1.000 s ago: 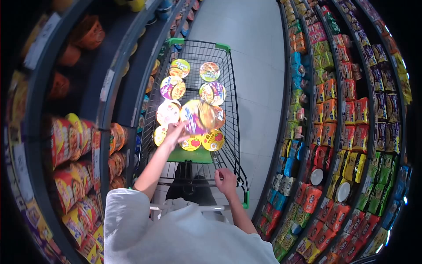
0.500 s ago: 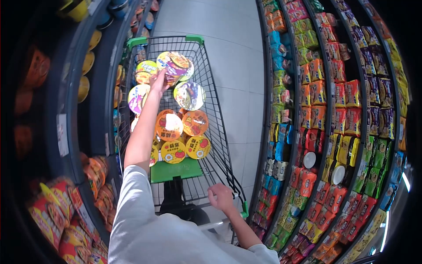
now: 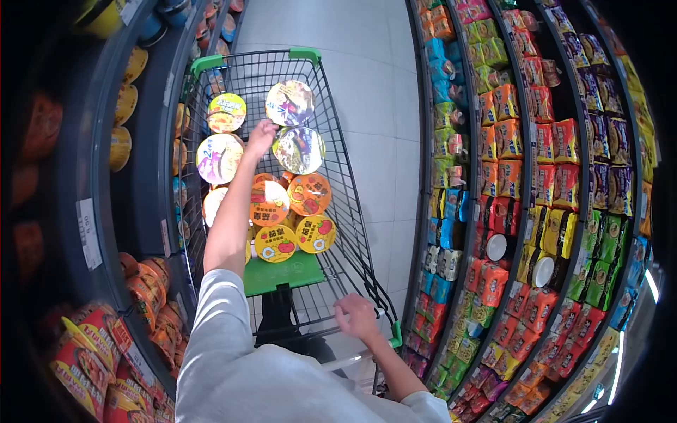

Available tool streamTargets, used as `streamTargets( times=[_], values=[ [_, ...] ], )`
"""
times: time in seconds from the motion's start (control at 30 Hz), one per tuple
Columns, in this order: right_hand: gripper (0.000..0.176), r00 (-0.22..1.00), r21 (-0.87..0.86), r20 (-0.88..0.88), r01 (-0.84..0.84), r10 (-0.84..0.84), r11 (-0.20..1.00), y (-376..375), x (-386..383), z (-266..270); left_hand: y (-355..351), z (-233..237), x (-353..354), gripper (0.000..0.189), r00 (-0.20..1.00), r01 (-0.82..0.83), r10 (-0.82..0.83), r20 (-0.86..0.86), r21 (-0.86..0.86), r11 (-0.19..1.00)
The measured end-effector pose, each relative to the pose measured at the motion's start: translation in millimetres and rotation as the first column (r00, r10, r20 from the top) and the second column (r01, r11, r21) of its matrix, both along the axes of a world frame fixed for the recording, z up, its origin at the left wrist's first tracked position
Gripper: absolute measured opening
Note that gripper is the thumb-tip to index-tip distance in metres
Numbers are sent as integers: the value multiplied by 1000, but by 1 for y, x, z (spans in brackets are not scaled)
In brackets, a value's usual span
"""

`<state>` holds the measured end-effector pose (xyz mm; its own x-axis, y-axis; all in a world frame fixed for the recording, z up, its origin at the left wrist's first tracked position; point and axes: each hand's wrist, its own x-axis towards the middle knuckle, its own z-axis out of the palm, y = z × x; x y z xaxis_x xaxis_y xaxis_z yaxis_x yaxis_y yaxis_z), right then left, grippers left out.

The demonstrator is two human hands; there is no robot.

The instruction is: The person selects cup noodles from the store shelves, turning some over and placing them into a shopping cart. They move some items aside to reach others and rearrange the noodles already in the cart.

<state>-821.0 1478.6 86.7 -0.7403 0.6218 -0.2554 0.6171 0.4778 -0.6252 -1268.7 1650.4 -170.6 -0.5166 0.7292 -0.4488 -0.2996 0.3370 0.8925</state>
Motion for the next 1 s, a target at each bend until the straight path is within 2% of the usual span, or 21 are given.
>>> streamTargets(
  times=[0.03, 0.1, 0.17, 0.23, 0.3, 0.37, 0.43, 0.5, 0.53, 0.57, 0.63, 0.83, 0.97, 1.0],
  values=[
    [5, 1000, -9, 2, 8, -8, 1000, 0, 0, 0, -10, -18, 5, 44, 998, -24, 25, -53, 33, 999],
    [5, 1000, -17, -5, 21, -22, 1000, -4, 3, -1, -31, -66, 14, 35, 956, -23, 28, -291, 20, 1000],
    [5, 999, -10, -29, 25, -26, 1000, -5, 6, -6, -65, -59, 39, 27, 925, -45, 53, -377, 30, 999],
    [6, 999, 1, -40, 23, -23, 1000, -6, 6, -5, -103, -21, 67, 22, 933, 23, -55, -355, -93, 995],
    [7, 999, 6, -41, 19, -19, 1000, -7, 10, -8, -144, 17, 100, 19, 937, 135, -150, -316, -70, 988],
    [10, 998, -42, -15, 56, -57, 998, -10, 8, -3, -189, 10, 128, 18, 929, 238, -268, -257, -144, 961],
    [11, 997, -48, -14, 69, -69, 996, -11, 9, -5, -232, 22, 158, 22, 839, 295, -374, -395, -249, 923],
    [13, 997, -36, -9, 70, -70, 997, -14, 15, -13, -275, 38, 175, 28, 735, 475, -566, -372, -313, 822],
    [13, 998, -24, -9, 69, -69, 997, -15, 17, -16, -292, 46, 183, 32, 666, 526, -662, -344, -412, 744],
    [13, 998, -10, -9, 64, -64, 998, -15, 17, -17, -306, 57, 192, 36, 594, 562, -745, -304, -506, 654],
    [14, 999, 1, 0, 50, -50, 999, -14, 18, -17, -330, 83, 207, 41, 479, 583, -827, -293, -598, 550],
    [17, 998, 6, 20, 53, -53, 999, -19, 26, -34, -360, 127, 217, 44, 443, 562, -850, -286, -650, 512],
    [32, 978, 72, 161, 123, -133, 990, -23, 13, -25, -366, 169, 227, 43, 507, 450, -818, -272, -726, 520],
    [41, 982, 92, 133, 121, -133, 988, -24, 13, -27, -366, 187, 232, 44, 524, 424, -814, -250, -752, 504]
  ],
)
